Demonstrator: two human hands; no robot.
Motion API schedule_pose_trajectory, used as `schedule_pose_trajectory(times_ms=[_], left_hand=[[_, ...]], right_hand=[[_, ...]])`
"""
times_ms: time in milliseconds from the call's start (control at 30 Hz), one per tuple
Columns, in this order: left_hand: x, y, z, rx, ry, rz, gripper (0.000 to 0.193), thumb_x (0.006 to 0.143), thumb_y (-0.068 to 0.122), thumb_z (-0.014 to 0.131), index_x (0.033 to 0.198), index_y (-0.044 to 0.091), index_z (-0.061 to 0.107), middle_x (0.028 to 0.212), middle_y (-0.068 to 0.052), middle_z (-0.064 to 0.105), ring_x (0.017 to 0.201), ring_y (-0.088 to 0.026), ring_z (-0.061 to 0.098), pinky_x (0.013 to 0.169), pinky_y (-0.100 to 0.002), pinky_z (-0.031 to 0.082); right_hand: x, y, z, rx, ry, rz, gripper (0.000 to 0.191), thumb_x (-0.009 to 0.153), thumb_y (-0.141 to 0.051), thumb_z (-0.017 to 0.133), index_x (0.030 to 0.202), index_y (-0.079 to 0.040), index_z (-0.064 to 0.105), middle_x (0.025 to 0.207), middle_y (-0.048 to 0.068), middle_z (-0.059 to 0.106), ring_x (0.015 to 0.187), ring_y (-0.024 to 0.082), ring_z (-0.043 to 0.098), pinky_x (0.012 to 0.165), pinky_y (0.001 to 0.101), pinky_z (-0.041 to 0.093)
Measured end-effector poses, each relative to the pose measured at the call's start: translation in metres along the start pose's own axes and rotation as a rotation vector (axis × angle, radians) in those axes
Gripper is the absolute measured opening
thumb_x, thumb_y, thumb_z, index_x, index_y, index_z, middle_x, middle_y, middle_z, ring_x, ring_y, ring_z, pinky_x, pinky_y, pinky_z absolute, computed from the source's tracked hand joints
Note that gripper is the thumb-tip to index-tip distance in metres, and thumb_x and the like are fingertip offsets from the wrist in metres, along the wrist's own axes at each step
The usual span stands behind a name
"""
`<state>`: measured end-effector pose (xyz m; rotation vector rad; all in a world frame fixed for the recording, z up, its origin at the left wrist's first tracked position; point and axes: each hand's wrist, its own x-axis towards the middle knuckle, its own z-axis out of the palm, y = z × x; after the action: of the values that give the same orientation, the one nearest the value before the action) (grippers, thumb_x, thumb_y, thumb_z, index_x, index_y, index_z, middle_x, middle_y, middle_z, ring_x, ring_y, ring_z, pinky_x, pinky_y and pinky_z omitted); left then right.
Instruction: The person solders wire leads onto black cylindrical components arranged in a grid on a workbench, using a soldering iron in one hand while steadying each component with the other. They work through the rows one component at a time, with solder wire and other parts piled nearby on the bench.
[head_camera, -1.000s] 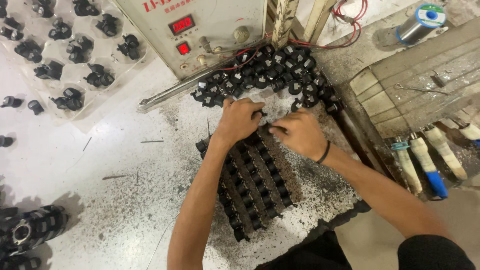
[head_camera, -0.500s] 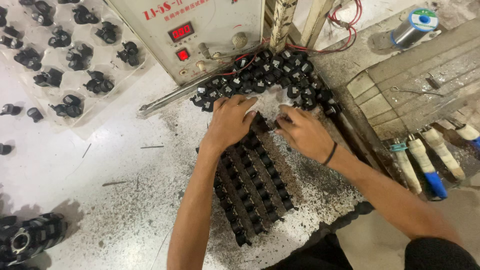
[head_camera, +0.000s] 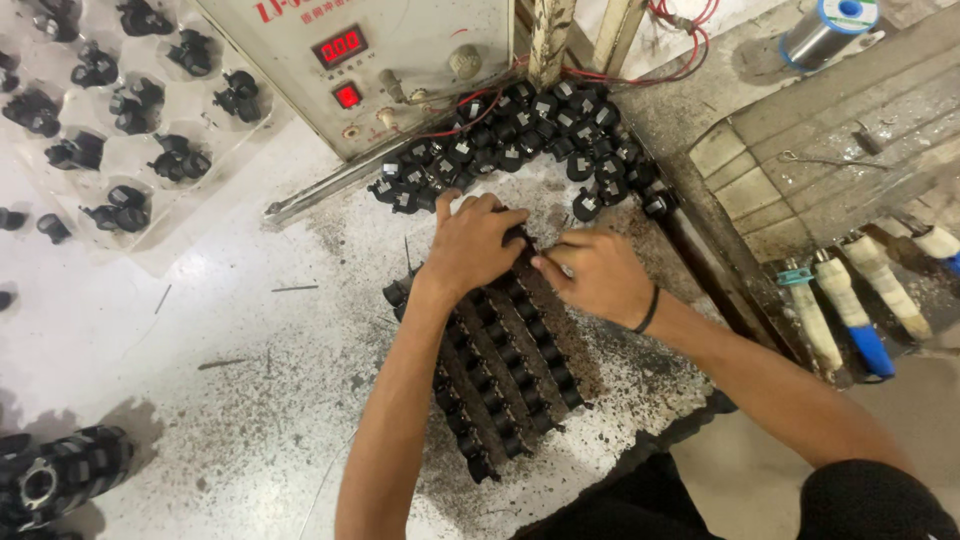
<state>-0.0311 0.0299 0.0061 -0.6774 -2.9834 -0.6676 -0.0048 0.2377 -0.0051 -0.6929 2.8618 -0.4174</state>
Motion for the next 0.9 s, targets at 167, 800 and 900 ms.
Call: schedule_pose_trajectory(times_ms=[167, 800, 900], left_hand=[[-0.001, 0.005, 0.003, 0.023, -0.08, 0.011, 0.06, 0.076, 0.048, 0.077, 0.13, 0.023, 0.068, 0.108, -0.019, 0.064, 0.113, -0.037, 0.059, 0.109, -0.066, 0.016], [0.0, 0.005, 0.004, 0.041, -0.161, -0.049, 0.07, 0.077, 0.051, 0.077, 0.141, 0.028, 0.059, 0.126, -0.017, 0.06, 0.128, -0.033, 0.052, 0.115, -0.068, 0.008], [0.002, 0.007, 0.001, 0.06, -0.19, -0.034, 0.079, 0.074, 0.054, 0.079, 0.143, 0.025, 0.055, 0.13, -0.02, 0.056, 0.13, -0.036, 0.047, 0.112, -0.069, 0.005]], right_hand=[[0.003, 0.035, -0.029, -0.508, 0.52, -0.414, 0.035, 0.078, -0.011, 0.072, 0.113, -0.008, 0.075, 0.116, 0.009, 0.07, 0.115, 0.025, 0.063, 0.115, 0.0445, 0.035], [-0.006, 0.042, -0.013, -0.586, 0.704, -0.231, 0.02, 0.085, -0.012, 0.068, 0.1, -0.008, 0.081, 0.096, 0.004, 0.075, 0.095, 0.019, 0.064, 0.089, 0.0373, 0.042], [-0.014, 0.054, -0.015, -0.342, 0.647, -0.382, 0.019, 0.079, -0.004, 0.07, 0.096, -0.002, 0.078, 0.098, 0.009, 0.077, 0.086, 0.022, 0.069, 0.081, 0.039, 0.052]])
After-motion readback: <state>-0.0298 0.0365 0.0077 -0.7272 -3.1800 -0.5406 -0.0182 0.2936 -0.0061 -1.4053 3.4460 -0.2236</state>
